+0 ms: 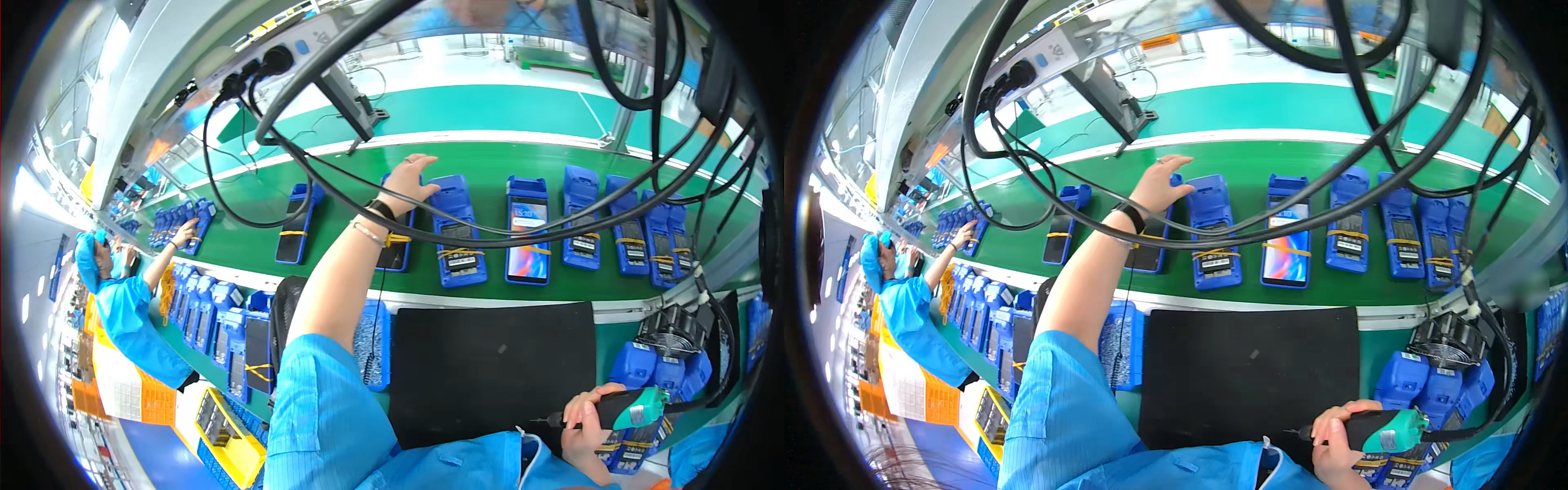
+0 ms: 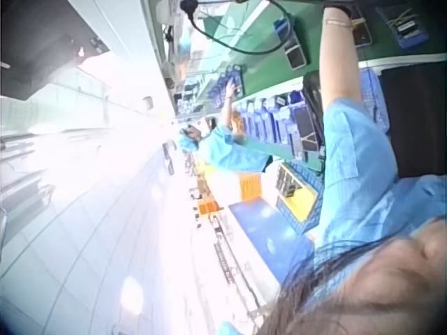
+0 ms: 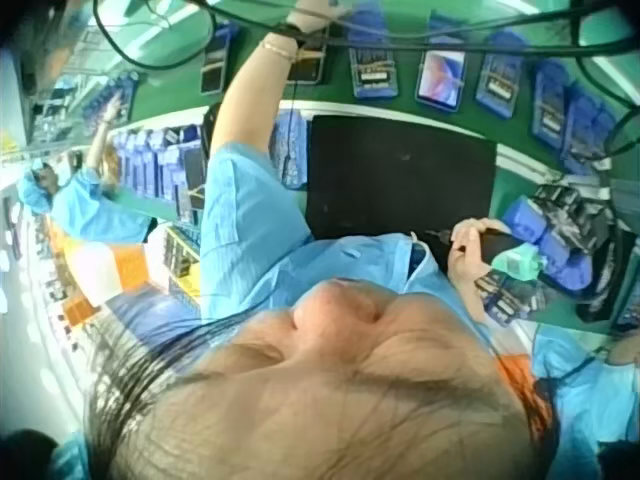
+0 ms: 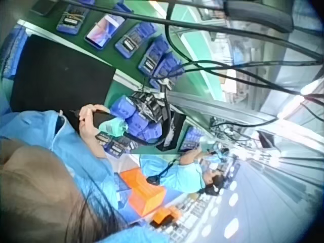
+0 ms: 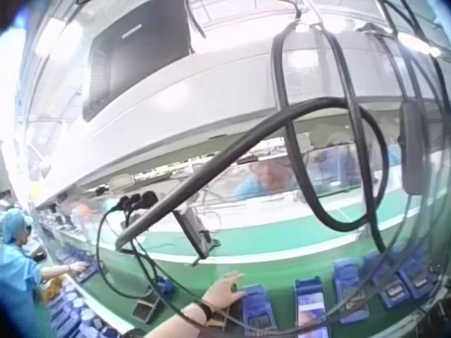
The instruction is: Assembling handheld electronic devices using an electric screwdriver.
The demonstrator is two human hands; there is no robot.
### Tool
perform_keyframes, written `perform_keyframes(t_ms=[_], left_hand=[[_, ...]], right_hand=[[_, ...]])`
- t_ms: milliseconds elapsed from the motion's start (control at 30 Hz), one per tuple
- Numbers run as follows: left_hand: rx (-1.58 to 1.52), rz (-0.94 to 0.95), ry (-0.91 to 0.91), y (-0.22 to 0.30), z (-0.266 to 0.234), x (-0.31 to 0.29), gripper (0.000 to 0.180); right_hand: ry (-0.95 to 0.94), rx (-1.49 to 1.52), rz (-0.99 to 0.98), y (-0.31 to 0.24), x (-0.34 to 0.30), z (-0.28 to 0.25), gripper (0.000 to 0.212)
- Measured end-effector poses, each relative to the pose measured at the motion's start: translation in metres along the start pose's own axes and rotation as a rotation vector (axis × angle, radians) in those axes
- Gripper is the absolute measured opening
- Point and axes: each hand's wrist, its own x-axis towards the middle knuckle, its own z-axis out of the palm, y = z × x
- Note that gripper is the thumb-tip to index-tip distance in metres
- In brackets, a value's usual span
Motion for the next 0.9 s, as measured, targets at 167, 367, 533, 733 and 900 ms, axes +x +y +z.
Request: perform_keyframes(t_ms=[167,367,533,733,900], left_hand=[[0.454,-0.623,0.115,-0.067,-0.078,-0.064,0.043],[0.493,-1.141,0.084,-0.176,-0.111,-0.189,0.103],[0.418,-1.102,0.137,-0.151,-0.119,-0.165,0.098],[-0.582,-1.051,0.094,-0.050,-0.134,-0.154,0.041],[-1.097,-1.093,-0.025,0.078,-0.128,-0.198,0.042]], right_hand=[[0.019,-0.036,-0.051,0.006,-0.001,-0.007,0.030],[0.015,0.080,-0.023,0.009,0.002,-0.009,0.032],[0.029,0.153,0.046,0.006,-0.001,-0.004,0.032],[-0.042,0.175,-0.014,0.007,0.000,-0.009,0.029],[-0.120,0.253,-0.071,-0.004,-0.011,-0.016,0.029]])
